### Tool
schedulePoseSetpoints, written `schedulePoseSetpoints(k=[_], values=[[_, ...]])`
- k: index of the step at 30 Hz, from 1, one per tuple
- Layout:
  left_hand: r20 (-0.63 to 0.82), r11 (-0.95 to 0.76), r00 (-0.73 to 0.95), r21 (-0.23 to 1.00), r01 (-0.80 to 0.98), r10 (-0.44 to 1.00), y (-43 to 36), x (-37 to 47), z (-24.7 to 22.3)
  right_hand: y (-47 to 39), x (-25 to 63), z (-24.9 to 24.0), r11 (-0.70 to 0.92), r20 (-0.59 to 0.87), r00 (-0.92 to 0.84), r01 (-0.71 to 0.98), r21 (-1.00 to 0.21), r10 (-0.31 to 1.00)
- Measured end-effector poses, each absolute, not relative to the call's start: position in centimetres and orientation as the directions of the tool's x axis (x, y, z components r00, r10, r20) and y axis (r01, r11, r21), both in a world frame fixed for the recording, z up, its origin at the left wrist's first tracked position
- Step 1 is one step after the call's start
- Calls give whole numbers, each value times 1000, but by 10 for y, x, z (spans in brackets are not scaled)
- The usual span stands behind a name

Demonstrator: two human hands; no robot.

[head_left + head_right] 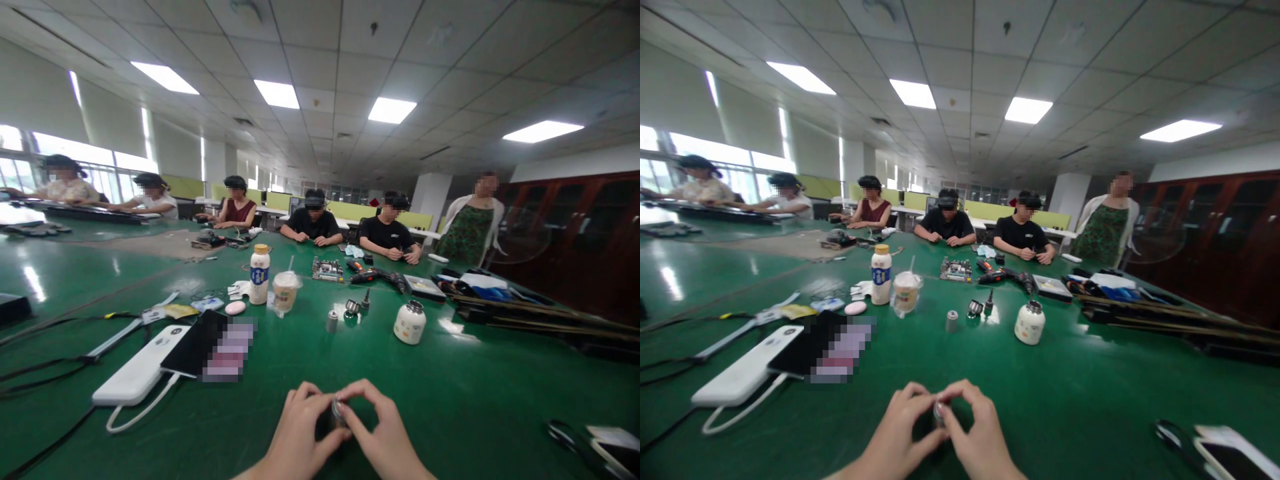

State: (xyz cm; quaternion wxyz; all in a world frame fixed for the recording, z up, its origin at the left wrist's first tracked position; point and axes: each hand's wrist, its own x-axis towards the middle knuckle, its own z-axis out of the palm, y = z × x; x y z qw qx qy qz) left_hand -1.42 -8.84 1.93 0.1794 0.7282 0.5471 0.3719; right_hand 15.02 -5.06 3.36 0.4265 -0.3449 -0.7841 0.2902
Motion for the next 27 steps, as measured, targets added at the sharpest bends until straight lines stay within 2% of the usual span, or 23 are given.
schedulePoseSetpoints(k=[10, 15, 27], values=[[353, -348, 127, 681, 644, 927, -91, -14, 20, -46, 156, 32, 701, 573, -420, 277, -657, 703], [349, -347, 131, 679, 648, 928, -89, -14, 21, -46, 157, 34, 688, 538, -449, 300, -661, 713], [364, -374, 155, 668, 644, 918, -91, -15, 22, -45, 160, 20, 729, 639, -369, 202, -654, 675]])
